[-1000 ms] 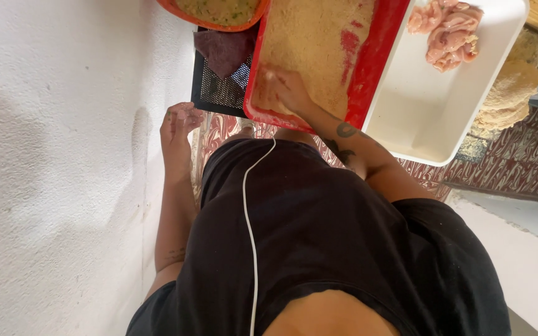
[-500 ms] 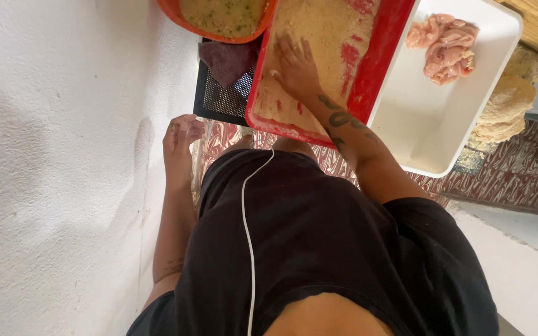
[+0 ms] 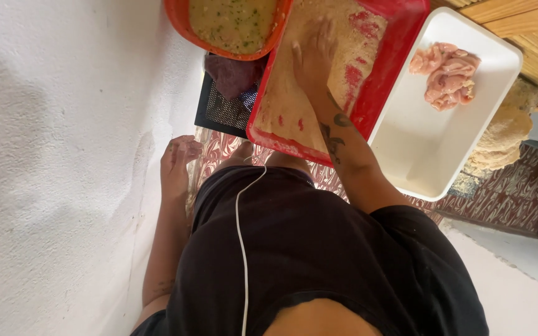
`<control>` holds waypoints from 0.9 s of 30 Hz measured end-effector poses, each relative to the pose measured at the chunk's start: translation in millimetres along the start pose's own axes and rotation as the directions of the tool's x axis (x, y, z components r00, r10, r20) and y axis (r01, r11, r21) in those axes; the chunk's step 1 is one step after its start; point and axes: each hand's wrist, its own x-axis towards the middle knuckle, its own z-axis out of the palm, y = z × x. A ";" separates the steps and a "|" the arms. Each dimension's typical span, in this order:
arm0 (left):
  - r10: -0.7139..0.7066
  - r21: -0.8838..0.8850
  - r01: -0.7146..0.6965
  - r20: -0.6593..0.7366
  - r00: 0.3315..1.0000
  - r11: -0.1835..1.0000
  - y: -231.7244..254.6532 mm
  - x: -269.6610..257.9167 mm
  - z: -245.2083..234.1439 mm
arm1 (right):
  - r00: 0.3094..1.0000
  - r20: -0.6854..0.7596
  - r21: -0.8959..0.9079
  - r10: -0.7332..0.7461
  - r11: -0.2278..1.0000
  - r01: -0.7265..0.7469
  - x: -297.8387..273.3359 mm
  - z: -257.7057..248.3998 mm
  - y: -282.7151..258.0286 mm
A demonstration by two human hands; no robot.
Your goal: Breading raw chicken pieces by dipping them in a liquid wash and then coating them with breadcrumbs in a tray.
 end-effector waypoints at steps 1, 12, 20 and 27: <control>-0.016 0.006 0.016 -0.005 1.000 1.000 -0.2 2.3 0.1 | 0.987 -0.154 0.015 0.033 0.999 -0.031 2.0 -5.8 -2.1; -0.001 0.004 0.000 0.016 1.000 1.000 12.3 11.5 9.3 | 0.991 -0.135 -0.052 -0.016 0.999 0.009 -30.6 3.4 -1.8; 0.030 -0.018 -0.029 0.038 0.999 0.999 10.1 21.0 5.6 | 0.997 -0.057 0.064 0.060 0.996 -0.056 -24.9 -5.8 3.5; 0.002 -0.020 -0.001 0.025 1.000 1.000 12.8 22.0 7.6 | 1.000 0.016 0.037 0.022 0.999 -0.022 -22.9 -16.6 -8.1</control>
